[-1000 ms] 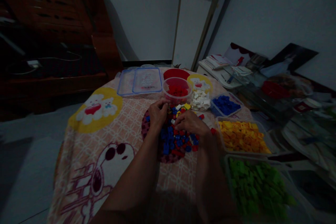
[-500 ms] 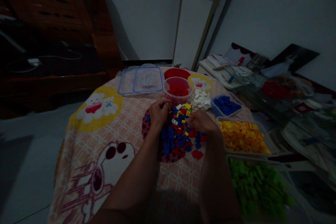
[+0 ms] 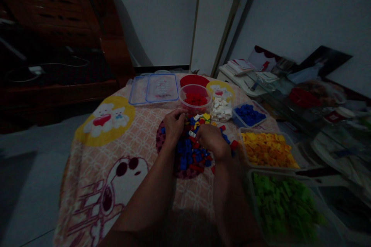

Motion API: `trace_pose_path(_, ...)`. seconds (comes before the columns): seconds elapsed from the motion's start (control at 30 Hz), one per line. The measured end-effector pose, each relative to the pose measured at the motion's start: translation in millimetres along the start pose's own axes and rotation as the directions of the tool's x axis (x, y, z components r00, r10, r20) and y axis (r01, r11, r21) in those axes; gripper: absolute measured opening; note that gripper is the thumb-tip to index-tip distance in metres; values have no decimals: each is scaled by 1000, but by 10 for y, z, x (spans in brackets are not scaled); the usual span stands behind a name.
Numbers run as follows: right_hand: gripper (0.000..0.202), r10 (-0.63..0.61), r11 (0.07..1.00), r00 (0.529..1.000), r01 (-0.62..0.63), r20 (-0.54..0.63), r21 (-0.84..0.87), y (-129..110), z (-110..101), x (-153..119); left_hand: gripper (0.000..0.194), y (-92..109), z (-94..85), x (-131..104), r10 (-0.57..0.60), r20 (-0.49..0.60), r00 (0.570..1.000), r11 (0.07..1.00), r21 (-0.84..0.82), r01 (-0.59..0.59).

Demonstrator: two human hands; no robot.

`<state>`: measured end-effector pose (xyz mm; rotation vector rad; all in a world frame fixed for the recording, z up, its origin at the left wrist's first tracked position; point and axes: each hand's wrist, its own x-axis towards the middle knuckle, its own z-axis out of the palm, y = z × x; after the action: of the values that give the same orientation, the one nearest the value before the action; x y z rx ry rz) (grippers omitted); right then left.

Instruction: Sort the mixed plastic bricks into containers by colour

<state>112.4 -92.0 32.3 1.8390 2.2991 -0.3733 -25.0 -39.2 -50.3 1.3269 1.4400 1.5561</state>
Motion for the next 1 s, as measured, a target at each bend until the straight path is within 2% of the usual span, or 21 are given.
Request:
trace_pose_path(0.2,30,-6,997,1000,4,-28,-82,-131,80,2,27,-5,-3,13,-2,12,1000,1000,-27,2)
trace_pose_path(0.37,26,9,998,1000,-10,-14,-67,-76,83,16,27,43,-4,3,-30,12,999,999,-41,30)
trace_pose_path(0.5,13,22,995,1000,-20,-17,96,112,16,-1,26,70,-11,-3,-23,6,1000,1000,-11,23)
trace_pose_path(0.57,7,36,972,997,-17,-75,234,244,-11,-12,26,62,-10,-3,-11,6,1000,1000,-7,11)
trace_pose_path(0.63,6,111,924,981,-43,-160,380,379,-10,-7,27,37,-5,0,-1,13,1000,1000,-8,1)
trace_pose_path(0.7,8,247,856,934,-84,-260,510,499,27,29,27,8,1,4,5,16,1000,1000,-7,-5)
trace_pose_path(0.77,13,401,747,853,-94,-334,658,587,88,98,27,-9,3,6,9,15,1000,1000,-5,-9)
trace_pose_path(0.87,36,579,535,715,29,-392,844,649,176,221,26,0,0,3,1,16,1000,1000,-2,-1)
trace_pose_path(0.93,49,621,485,641,139,-452,863,657,205,275,26,21,-4,-3,-8,20,1000,1000,-2,8)
trace_pose_path(1.0,54,622,488,597,209,-506,847,653,205,287,26,42,-3,-11,-12,22,1000,1000,-12,13)
